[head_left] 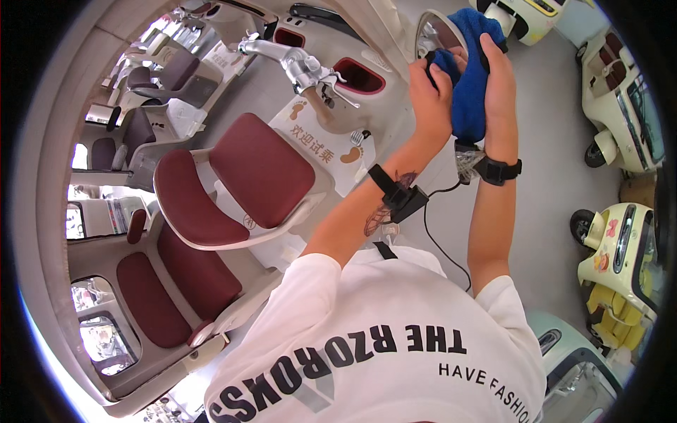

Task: Using a blue cloth to wipe down and clean a silver mobility scooter or electric wheelchair in a showroom.

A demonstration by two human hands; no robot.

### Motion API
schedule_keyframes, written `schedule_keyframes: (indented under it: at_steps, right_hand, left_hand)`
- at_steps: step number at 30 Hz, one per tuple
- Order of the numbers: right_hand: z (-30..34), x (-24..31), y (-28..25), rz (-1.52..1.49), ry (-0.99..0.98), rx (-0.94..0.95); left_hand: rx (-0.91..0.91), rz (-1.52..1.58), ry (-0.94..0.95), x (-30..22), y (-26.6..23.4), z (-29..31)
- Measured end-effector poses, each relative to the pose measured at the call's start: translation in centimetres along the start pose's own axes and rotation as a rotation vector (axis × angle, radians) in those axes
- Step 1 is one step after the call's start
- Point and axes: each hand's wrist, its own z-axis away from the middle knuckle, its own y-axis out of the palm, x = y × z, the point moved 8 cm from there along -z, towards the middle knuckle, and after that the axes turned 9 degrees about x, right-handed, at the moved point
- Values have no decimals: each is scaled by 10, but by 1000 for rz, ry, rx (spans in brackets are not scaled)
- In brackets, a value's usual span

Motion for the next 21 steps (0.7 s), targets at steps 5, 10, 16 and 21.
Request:
schedule_keyframes:
  at_steps: [5, 10, 16, 21]
  right_hand:
    - [21, -24, -15, -206, 84, -227]
    - [21, -135, -103, -157, 345, -232]
    - [138, -276, -38, -633, 639, -247]
    - [271, -423, -44, -531, 911, -483]
  left_hand:
    - [-29, -113, 30, 14, 9, 31]
    - [197, -171, -29, 41, 33, 49]
    - [559, -185, -551, 187, -87, 150]
    - [492, -73, -1015, 247, -265, 259]
